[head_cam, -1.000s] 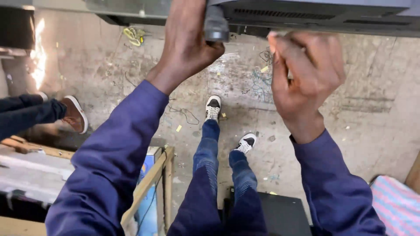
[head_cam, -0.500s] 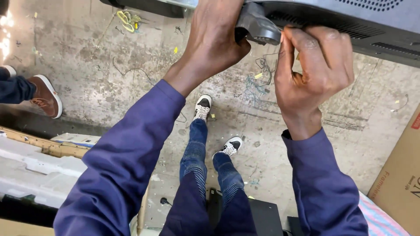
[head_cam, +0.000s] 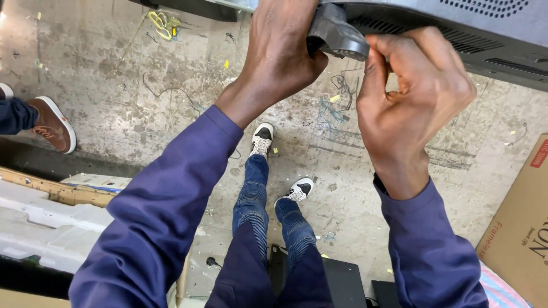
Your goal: The person repairs a television by using a thin tool to pry open the bottom casing, disconnecting and reconnecting internal ribbon cables on the circuit board, and using a screwdriver to secure components.
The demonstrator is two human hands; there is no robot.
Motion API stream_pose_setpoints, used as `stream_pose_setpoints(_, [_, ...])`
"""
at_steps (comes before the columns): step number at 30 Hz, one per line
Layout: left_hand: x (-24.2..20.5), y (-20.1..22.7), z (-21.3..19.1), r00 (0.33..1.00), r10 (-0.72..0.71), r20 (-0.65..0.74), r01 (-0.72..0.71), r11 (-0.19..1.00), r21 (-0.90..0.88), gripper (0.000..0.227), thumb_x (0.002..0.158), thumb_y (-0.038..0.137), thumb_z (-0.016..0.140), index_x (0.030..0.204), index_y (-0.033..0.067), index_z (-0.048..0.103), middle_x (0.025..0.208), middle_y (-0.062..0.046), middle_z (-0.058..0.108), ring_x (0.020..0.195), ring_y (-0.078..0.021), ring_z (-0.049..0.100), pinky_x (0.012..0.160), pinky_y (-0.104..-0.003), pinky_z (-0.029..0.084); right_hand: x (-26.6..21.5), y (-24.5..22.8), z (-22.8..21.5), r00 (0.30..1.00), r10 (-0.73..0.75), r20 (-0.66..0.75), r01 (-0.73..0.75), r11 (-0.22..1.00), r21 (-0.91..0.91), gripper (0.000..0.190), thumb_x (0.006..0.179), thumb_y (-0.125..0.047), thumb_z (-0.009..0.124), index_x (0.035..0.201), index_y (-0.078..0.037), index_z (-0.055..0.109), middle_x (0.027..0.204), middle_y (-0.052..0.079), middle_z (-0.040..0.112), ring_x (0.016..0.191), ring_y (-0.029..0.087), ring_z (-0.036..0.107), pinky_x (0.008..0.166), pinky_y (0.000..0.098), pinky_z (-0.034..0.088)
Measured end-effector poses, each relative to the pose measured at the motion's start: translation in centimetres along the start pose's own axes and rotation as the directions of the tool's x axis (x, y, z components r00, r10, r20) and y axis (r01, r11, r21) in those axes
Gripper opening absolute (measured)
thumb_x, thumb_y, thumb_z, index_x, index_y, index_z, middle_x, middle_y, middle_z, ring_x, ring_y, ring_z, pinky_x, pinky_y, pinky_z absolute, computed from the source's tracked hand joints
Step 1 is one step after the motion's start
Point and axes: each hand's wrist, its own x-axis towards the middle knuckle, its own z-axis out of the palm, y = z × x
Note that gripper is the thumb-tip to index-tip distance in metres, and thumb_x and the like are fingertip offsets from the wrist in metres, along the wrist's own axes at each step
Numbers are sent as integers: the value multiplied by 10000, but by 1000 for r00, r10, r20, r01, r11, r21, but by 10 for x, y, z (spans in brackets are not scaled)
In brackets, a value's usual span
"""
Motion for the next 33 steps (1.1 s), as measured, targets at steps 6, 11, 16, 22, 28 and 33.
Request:
stream_pose_setpoints(6, [-2, 4, 3, 998, -39, -39, 40, 999, 15, 418, 544, 37, 697, 906, 88, 494, 820, -102, 521, 696, -346, 453, 555, -445, 316, 4, -8, -6, 996, 65, 56, -69, 995, 73, 210, 1041, -51, 614, 944, 72, 755, 832, 150, 631, 703, 276, 576, 591, 387, 364])
stream_pose_setpoints(11, [1, 9, 0, 996, -44, -78, 42, 999, -30, 373, 580, -2, 661, 908, 105, 520, 819, -97, 539, 691, -350, 472, 552, -441, 326, 2, -6, -3, 997, 72, 25, -74, 993, 89, 133, 991, 24, 653, 927, 109, 733, 830, 178, 649, 720, 280, 600, 585, 374, 386])
stream_pose_setpoints(16, [0, 4, -2, 997, -49, -52, 50, 999, 20, 366, 582, -13, 674, 904, 88, 533, 822, -118, 570, 706, -347, 515, 537, -445, 358, -25, 20, -4, 995, 18, -97, -20, 1000, -16, 148, 1011, -34, 685, 929, 81, 729, 851, 175, 646, 751, 265, 588, 634, 361, 428])
stream_pose_setpoints(22, [-3, 6, -9, 998, -20, -61, 19, 1000, -17, 422, 664, -52, 782, 969, 67, 516, 889, -119, 551, 759, -303, 496, 581, -415, 351, -50, 58, -33, 989, -23, -144, -5, 981, -192, 258, 1050, -122, 635, 877, 51, 716, 840, 161, 630, 790, 267, 541, 711, 379, 381])
stream_pose_setpoints(28, [0, 3, -11, 997, 37, -68, -38, 999, -12, 365, 758, -44, 732, 1033, 56, 513, 927, -138, 525, 750, -317, 451, 593, -438, 310, -45, 61, -48, 993, -33, -112, 6, 973, -231, 282, 1080, -115, 617, 910, 74, 738, 869, 170, 598, 813, 298, 494, 701, 405, 356])
stream_pose_setpoints(33, [0, 6, -14, 996, 44, -83, -47, 998, -35, 235, 802, -58, 611, 973, 51, 491, 886, -129, 451, 707, -299, 317, 598, -450, 235, -45, 61, -46, 991, -41, -124, 15, 978, -207, 252, 1066, -93, 643, 917, 81, 747, 861, 174, 618, 798, 298, 495, 683, 403, 373])
